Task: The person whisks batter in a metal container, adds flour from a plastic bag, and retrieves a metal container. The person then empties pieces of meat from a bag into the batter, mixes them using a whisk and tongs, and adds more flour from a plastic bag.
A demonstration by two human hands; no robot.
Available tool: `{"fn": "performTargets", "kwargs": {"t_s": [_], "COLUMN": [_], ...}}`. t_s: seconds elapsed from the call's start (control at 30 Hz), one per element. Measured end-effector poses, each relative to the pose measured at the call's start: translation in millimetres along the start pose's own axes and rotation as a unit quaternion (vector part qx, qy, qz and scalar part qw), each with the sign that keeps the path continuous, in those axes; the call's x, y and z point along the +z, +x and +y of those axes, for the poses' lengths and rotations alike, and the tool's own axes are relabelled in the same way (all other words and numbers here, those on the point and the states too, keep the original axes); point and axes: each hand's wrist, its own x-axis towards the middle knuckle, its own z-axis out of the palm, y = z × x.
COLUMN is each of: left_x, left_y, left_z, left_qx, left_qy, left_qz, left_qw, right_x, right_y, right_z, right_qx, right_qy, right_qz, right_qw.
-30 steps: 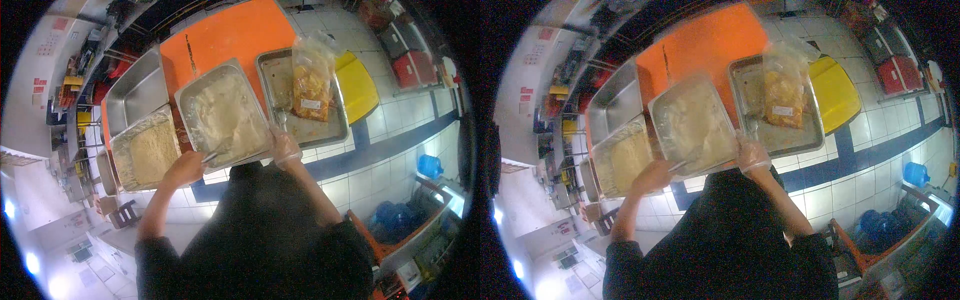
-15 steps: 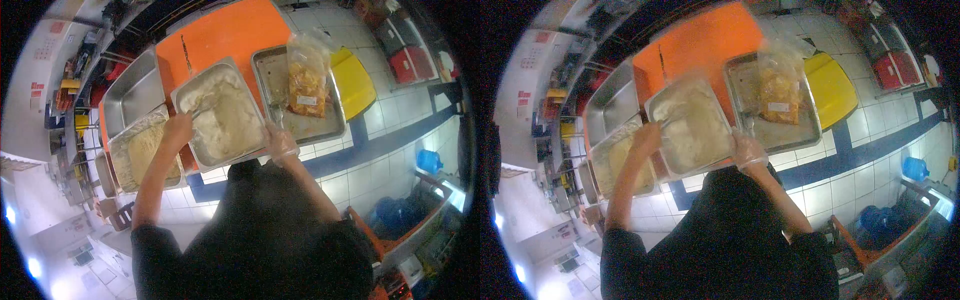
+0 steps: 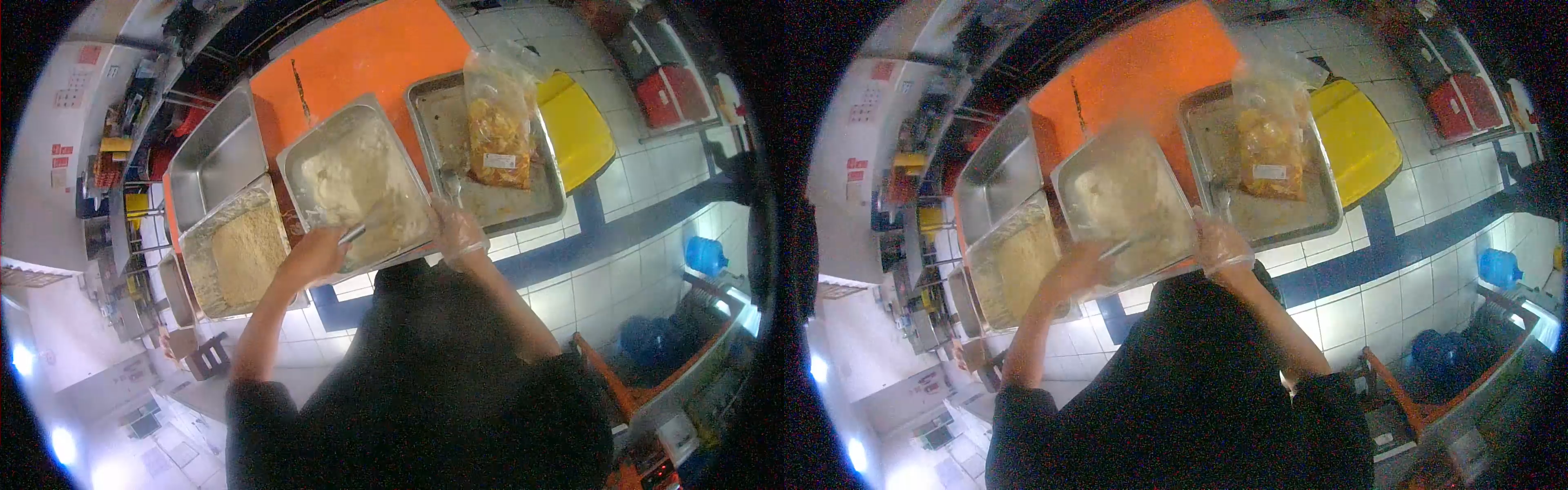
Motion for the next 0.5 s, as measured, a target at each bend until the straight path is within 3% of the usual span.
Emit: {"fn": "performTargets", "kwargs": {"t_s": [0.07, 0.13, 0.23, 0.37, 0.47, 0.5], "left_x": [-8.5, -0.5, -0.8, -1.5, 2.0, 8.0], "left_y": [13.8, 35.8, 56.8, 43.7, 13.4, 8.8], "left_z": [2.5, -18.7, -54.3, -79.9, -74.1, -77.5], "left_qx": [-0.047, -0.021, -0.067, -0.109, -0.105, -0.065], "left_qy": [-0.011, 0.025, 0.123, 0.152, 0.129, 0.134], "left_qz": [-0.012, 0.137, 0.208, 0.188, 0.131, 0.073], "left_qw": [0.999, 0.990, 0.968, 0.964, 0.977, 0.986], "right_x": [-9.8, -13.4, -11.5, -8.0, -1.4, -1.1], "right_y": [3.0, 2.6, 2.2, 2.6, 2.9, 2.7], "right_z": [-9.4, -14.4, -15.5, -9.8, -5.6, -4.9], "right_qx": [0.029, 0.058, 0.063, 0.046, 0.037, 0.036], "right_qy": [-0.006, -0.014, -0.008, -0.015, -0.004, -0.004], "right_qz": [-0.034, -0.067, -0.045, -0.049, -0.020, -0.013], "right_qw": [0.999, 0.996, 0.997, 0.998, 0.999, 0.999]}}
